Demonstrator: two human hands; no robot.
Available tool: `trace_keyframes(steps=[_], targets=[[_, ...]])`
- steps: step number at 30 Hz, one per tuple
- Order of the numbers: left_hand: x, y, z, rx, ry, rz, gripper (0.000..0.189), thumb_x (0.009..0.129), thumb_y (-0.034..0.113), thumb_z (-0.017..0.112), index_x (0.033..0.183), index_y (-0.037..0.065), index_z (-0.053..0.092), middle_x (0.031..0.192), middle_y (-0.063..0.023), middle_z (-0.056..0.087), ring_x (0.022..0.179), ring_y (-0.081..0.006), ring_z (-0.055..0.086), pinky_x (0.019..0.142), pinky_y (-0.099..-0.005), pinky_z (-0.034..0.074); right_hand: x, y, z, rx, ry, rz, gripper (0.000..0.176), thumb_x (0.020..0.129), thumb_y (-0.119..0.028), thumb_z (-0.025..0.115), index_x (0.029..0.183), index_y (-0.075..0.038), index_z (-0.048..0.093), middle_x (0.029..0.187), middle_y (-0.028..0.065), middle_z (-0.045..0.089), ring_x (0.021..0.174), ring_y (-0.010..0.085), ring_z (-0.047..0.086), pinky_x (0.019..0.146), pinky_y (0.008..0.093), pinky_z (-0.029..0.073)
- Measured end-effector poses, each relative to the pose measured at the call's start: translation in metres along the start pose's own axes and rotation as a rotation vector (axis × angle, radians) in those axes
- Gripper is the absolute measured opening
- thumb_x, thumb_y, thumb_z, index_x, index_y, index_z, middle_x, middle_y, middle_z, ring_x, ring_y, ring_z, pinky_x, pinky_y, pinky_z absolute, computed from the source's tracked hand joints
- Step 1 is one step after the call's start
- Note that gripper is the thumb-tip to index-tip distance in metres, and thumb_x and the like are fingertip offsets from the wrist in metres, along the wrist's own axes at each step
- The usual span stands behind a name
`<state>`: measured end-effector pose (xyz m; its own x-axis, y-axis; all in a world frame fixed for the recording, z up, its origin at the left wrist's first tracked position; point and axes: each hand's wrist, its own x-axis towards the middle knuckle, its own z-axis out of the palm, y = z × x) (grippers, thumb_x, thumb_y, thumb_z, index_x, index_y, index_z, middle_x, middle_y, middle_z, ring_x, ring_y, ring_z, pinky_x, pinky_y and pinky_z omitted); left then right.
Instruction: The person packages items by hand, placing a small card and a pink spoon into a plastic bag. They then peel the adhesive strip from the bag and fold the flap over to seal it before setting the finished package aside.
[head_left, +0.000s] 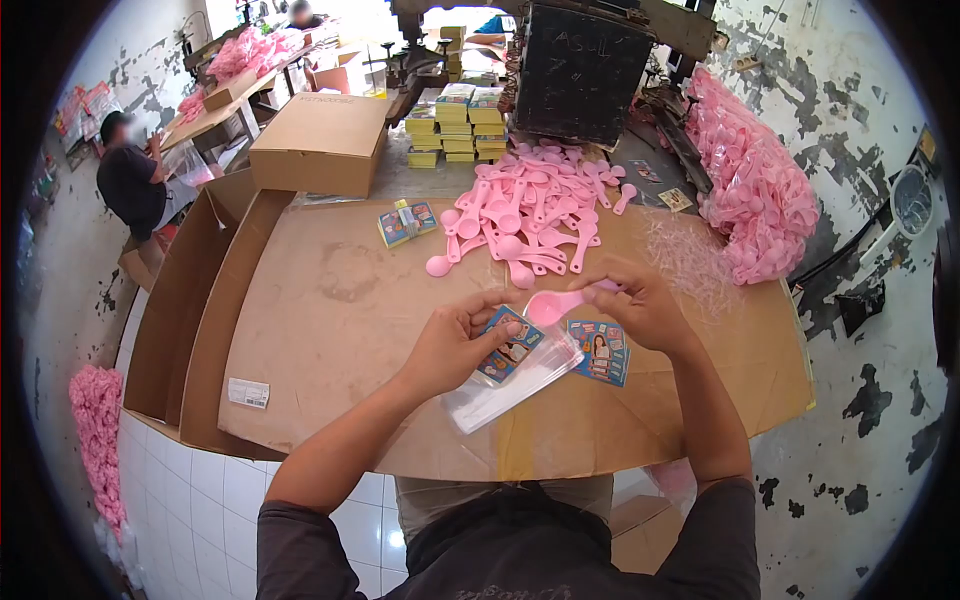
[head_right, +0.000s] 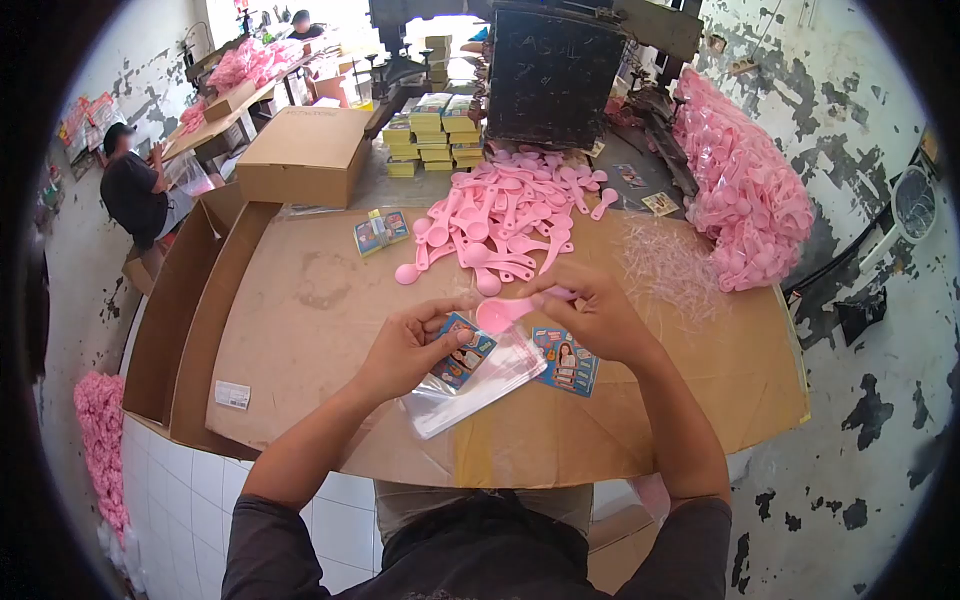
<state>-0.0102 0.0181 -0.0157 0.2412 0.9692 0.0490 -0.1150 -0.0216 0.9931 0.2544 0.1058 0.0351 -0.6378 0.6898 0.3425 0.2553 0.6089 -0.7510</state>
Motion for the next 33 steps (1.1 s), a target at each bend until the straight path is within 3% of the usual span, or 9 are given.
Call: trace_keyframes(steps=[4, 7, 10, 13, 14, 17, 20, 23, 33], targets=[[-0.003, 0.002, -0.001, 0.143, -0.047, -0.122, 0.036, 0.101, 0.015, 0.068, 0.133, -0.001, 0.063, 0.11, -0.007, 0.075, 0.096, -0.005, 0.067, 0.079, -0.0222, 0.056, 0.001, -0.013, 0.003, -0.174, -0.176, -0.031, 0.021, 0.092, -0.009, 0.068, 0.112, -0.005, 0.072, 0.097, 0.0079, 0.064, 0.085, 0.0159, 0.061, 0.071, 0.0323, 0.049], [-0.003, -0.003, 0.003, 0.124, -0.079, -0.117, 0.035, 0.101, 0.014, 0.068, 0.132, -0.002, 0.064, 0.114, -0.008, 0.074, 0.096, -0.0056, 0.066, 0.081, -0.0233, 0.056, 0.004, -0.029, 0.021, -0.057, -0.133, -0.089, 0.038, 0.099, -0.023, 0.061, 0.133, -0.007, 0.062, 0.124, 0.0135, 0.062, 0.115, 0.0229, 0.061, 0.092, 0.037, 0.051], [-0.002, -0.008, 0.001, 0.091, -0.181, 0.076, 0.036, 0.102, 0.013, 0.066, 0.134, -0.002, 0.062, 0.117, -0.0104, 0.073, 0.099, -0.0077, 0.067, 0.083, -0.0248, 0.056, -0.004, -0.029, 0.051, 0.663, -0.311, 0.042, 0.058, 0.105, -0.042, 0.047, 0.15, -0.006, 0.044, 0.147, 0.0164, 0.05, 0.14, 0.0278, 0.046, 0.114, 0.0416, 0.038], [-0.006, 0.003, 0.0, -0.145, -0.272, -0.004, 0.037, 0.103, 0.013, 0.063, 0.136, -0.002, 0.06, 0.117, -0.0114, 0.073, 0.102, -0.0109, 0.069, 0.085, -0.0261, 0.056, 0.009, -0.019, 0.044, 0.902, -0.379, -0.045, 0.074, 0.105, -0.057, 0.035, 0.156, -0.003, 0.033, 0.152, 0.0171, 0.047, 0.147, 0.0291, 0.038, 0.122, 0.0436, 0.025], [-0.007, 0.004, -0.001, -0.147, -0.287, -0.012, 0.038, 0.104, 0.014, 0.062, 0.137, -0.002, 0.058, 0.116, -0.0115, 0.074, 0.102, -0.0123, 0.069, 0.086, -0.0266, 0.056, 0.012, -0.021, 0.04, 0.962, -0.25, -0.115, 0.059, 0.106, -0.042, 0.049, 0.149, -0.003, 0.045, 0.147, 0.0149, 0.052, 0.142, 0.0267, 0.045, 0.119, 0.0433, 0.032], [-0.007, 0.003, -0.006, -0.161, -0.336, -0.036, 0.041, 0.104, 0.017, 0.062, 0.14, -0.002, 0.055, 0.118, -0.012, 0.072, 0.106, -0.0162, 0.069, 0.091, -0.0293, 0.055, 0.012, -0.031, 0.018, 0.184, -0.29, -0.21, 0.034, 0.101, -0.022, 0.062, 0.13, -0.004, 0.062, 0.134, 0.0121, 0.062, 0.132, 0.0254, 0.054, 0.111, 0.0422, 0.041], [-0.006, -0.001, -0.007, -0.193, -0.315, 0.032, 0.043, 0.103, 0.016, 0.062, 0.142, -0.002, 0.053, 0.129, -0.013, 0.067, 0.119, -0.018, 0.064, 0.101, -0.0335, 0.051, 0.01, -0.056, 0.02, 0.115, -0.271, -0.262, 0.012, 0.092, -0.007, 0.07, 0.104, -0.005, 0.07, 0.117, 0.0086, 0.068, 0.112, 0.0251, 0.064, 0.095, 0.0396, 0.05], [-0.006, 0.004, 0.002, -0.133, -0.158, 0.28, 0.041, 0.103, 0.008, 0.058, 0.142, -0.001, 0.052, 0.138, -0.0142, 0.062, 0.13, -0.018, 0.057, 0.109, -0.0361, 0.046, 0.014, -0.084, 0.019, -0.361, -0.024, -0.469, 0.005, 0.091, -0.009, 0.071, 0.094, -0.006, 0.071, 0.1, 0.0075, 0.068, 0.094, 0.026, 0.067, 0.081, 0.0391, 0.051], [-0.017, 0.014, 0.016, 0.311, -0.054, 0.45, 0.045, 0.1, 0.003, 0.059, 0.144, 0.0, 0.052, 0.13, -0.0137, 0.068, 0.116, -0.0219, 0.069, 0.101, -0.0344, 0.053, 0.003, -0.093, 0.025, -0.298, 0.041, -0.171, 0.008, 0.09, -0.007, 0.07, 0.097, -0.003, 0.07, 0.087, 0.01, 0.064, 0.074, 0.026, 0.066, 0.065, 0.0381, 0.051]])
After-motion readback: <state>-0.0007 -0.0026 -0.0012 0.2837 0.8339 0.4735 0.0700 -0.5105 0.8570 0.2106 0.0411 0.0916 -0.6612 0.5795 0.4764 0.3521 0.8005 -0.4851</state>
